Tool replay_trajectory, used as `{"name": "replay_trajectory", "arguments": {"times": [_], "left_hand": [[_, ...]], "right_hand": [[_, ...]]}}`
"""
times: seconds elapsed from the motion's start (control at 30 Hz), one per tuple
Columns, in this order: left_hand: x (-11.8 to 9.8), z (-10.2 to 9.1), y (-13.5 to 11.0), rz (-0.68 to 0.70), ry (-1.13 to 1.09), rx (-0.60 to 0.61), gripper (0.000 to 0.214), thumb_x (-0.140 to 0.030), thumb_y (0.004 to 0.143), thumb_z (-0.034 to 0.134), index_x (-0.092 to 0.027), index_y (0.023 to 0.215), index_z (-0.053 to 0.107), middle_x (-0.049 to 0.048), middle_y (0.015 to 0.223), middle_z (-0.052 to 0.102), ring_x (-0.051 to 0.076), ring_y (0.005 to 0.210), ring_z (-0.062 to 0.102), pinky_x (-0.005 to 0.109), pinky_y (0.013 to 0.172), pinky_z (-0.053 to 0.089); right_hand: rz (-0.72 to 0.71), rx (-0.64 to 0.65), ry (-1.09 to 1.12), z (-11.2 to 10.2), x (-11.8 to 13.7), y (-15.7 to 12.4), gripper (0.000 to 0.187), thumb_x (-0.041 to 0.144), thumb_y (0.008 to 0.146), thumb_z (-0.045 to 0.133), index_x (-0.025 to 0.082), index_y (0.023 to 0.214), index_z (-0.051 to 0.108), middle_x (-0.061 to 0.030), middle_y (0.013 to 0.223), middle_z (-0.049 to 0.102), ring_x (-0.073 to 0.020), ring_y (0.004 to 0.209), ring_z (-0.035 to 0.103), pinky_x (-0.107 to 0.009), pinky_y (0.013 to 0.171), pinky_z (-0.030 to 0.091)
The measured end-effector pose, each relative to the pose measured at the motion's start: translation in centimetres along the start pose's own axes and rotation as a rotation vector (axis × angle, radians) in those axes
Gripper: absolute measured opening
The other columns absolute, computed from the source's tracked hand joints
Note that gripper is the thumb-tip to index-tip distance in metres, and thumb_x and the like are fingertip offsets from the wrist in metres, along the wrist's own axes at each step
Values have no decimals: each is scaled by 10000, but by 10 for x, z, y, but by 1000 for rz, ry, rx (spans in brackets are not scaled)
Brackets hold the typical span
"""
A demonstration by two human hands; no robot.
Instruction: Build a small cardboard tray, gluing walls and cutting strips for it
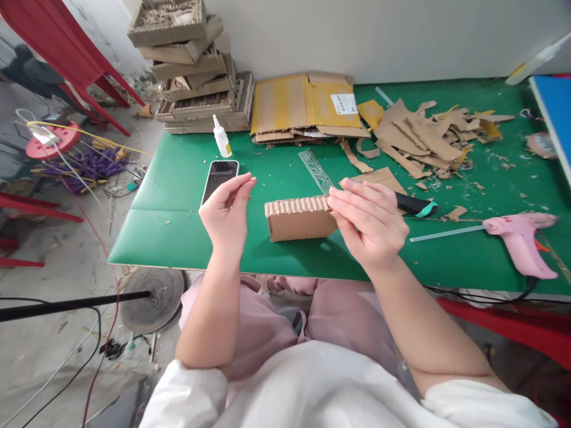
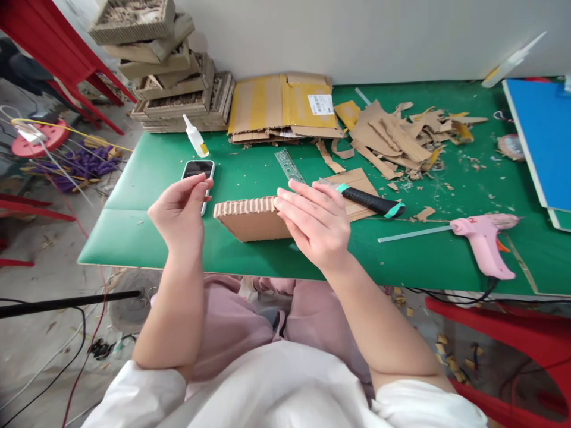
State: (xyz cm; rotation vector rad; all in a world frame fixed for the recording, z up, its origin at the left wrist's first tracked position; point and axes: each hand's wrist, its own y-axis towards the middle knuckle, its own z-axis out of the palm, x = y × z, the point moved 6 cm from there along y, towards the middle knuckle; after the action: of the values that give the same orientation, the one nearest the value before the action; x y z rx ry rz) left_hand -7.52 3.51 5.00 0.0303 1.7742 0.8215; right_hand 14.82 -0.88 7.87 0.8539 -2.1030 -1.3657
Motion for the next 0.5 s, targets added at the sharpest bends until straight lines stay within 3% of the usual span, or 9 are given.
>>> {"name": "replay_trajectory", "arguments": {"times": [0.1,0.17,0.23,0.33,0.4,0.5], "left_hand": [[9,8,0,27,11,115,258,-307,851,603,-241,1093,664,29,1042,723,167,947,693,247,721,583],[12,16,0,60,32,221,422,-290,853,600,-282,1272,551,53,1249,638,196,1091,643,274,803,570],[13,21,-1,80,93,289,457,-278,828,630,-285,1278,549,66,1331,580,219,1154,606,313,877,546],[10,20,-1,9,190,281,206,-279,823,636,-219,1006,709,53,1016,731,215,1045,660,358,925,527],[4,15,-2,-55,156,228,213,-310,861,593,-210,1009,708,22,807,743,187,933,696,346,907,540],[-20,13,-6,77,-49,236,309,-342,920,505,-254,1193,620,20,973,738,169,998,681,335,935,537]], "right_hand": [[-1,4,-4,0,0,0,168,161,850,592,228,981,674,-5,958,753,-170,980,686,-325,894,517],[-1,9,-6,0,0,0,162,163,854,588,230,975,674,-1,959,752,-169,981,686,-325,894,516],[0,11,-5,0,1,0,163,158,851,592,222,979,672,-5,958,753,-169,983,685,-324,896,516],[1,12,0,0,1,0,172,150,847,599,214,992,664,-14,958,753,-176,985,687,-330,894,519],[3,12,3,0,1,0,179,144,845,601,219,997,658,-15,957,754,-182,981,689,-334,890,519],[4,12,7,0,1,1,189,134,835,611,215,1001,654,-23,953,755,-189,980,690,-334,893,517]]}}
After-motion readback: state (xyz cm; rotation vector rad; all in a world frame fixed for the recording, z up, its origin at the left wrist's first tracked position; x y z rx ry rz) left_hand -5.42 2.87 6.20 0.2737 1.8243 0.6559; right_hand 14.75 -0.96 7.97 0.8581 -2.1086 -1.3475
